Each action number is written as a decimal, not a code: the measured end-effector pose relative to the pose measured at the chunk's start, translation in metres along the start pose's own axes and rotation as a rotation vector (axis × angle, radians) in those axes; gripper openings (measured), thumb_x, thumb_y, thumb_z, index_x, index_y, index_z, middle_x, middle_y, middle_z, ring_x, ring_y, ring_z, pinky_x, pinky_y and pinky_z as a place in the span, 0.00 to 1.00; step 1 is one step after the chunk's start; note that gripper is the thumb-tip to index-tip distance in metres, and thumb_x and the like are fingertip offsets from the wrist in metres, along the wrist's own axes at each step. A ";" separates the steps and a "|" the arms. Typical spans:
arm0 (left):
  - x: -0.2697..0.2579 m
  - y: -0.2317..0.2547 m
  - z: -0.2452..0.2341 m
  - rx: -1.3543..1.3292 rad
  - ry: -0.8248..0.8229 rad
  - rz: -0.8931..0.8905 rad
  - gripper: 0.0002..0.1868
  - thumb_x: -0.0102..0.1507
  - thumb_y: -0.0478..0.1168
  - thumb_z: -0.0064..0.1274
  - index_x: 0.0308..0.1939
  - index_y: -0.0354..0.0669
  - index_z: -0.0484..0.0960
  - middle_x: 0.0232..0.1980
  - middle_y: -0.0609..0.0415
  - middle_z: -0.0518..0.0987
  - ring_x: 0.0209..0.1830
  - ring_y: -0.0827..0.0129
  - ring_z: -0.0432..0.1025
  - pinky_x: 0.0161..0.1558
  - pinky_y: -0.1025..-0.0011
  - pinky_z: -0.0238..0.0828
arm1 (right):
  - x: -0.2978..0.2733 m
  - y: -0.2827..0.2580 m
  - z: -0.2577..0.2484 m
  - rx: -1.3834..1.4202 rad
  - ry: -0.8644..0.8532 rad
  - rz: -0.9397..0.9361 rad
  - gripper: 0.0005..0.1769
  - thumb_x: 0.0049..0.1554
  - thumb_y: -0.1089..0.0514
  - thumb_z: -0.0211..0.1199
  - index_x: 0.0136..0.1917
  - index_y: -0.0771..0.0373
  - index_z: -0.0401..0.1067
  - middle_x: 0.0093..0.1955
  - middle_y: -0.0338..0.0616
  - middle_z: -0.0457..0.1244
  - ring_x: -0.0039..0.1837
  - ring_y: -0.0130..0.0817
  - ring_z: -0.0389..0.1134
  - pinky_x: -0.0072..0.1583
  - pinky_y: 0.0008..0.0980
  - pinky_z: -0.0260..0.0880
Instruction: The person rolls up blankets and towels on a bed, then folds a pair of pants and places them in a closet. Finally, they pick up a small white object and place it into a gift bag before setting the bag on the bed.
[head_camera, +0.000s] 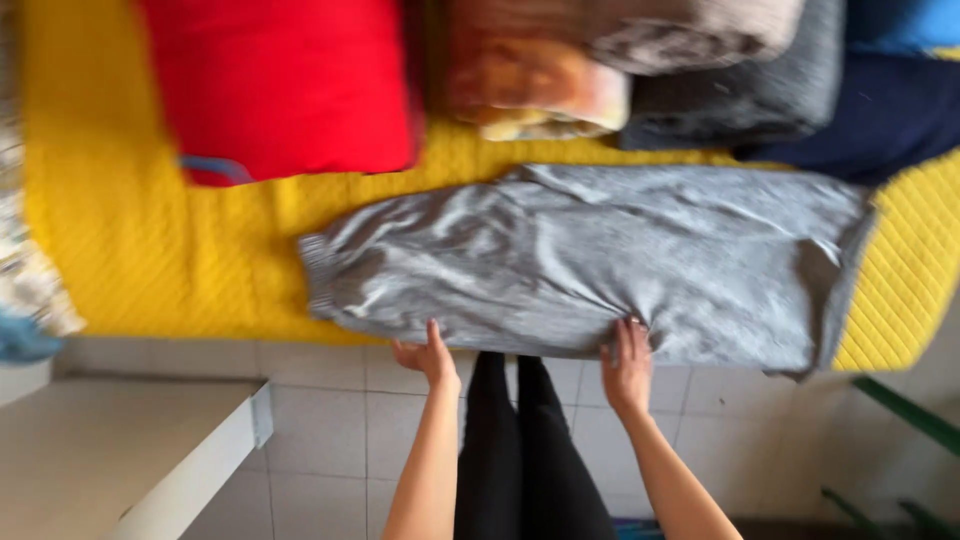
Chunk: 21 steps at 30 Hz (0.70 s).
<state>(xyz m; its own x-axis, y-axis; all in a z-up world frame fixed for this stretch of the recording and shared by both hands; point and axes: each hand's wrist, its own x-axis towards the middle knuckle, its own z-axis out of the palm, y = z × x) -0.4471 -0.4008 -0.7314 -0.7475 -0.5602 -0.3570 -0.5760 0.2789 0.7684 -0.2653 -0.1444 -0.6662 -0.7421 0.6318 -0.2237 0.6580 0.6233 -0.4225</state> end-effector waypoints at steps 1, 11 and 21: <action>-0.009 -0.014 0.006 -0.072 -0.047 -0.222 0.49 0.51 0.54 0.61 0.66 0.41 0.47 0.66 0.45 0.49 0.65 0.55 0.49 0.61 0.52 0.50 | -0.012 0.032 -0.002 -0.013 0.087 0.062 0.29 0.57 0.56 0.56 0.70 0.54 0.57 0.75 0.46 0.51 0.77 0.47 0.48 0.74 0.46 0.50; -0.072 -0.046 0.030 -0.434 -0.395 -0.649 0.31 0.56 0.49 0.59 0.57 0.38 0.68 0.58 0.53 0.70 0.55 0.69 0.65 0.57 0.65 0.56 | 0.013 0.178 -0.020 1.987 0.295 1.183 0.57 0.44 0.26 0.58 0.74 0.57 0.41 0.77 0.50 0.37 0.75 0.50 0.42 0.68 0.56 0.46; -0.095 0.048 0.003 -0.809 -0.525 -0.827 0.26 0.57 0.47 0.54 0.57 0.44 0.71 0.57 0.55 0.75 0.57 0.63 0.68 0.60 0.62 0.63 | -0.022 0.269 -0.075 2.168 0.699 0.856 0.32 0.54 0.46 0.56 0.69 0.55 0.58 0.73 0.46 0.54 0.74 0.45 0.54 0.73 0.51 0.50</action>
<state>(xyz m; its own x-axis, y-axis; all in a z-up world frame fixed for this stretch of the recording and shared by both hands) -0.4050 -0.3317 -0.6625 -0.4104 0.0885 -0.9076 -0.7042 -0.6631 0.2537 -0.0627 0.0438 -0.7094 -0.0728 0.6578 -0.7497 -0.6653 -0.5920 -0.4549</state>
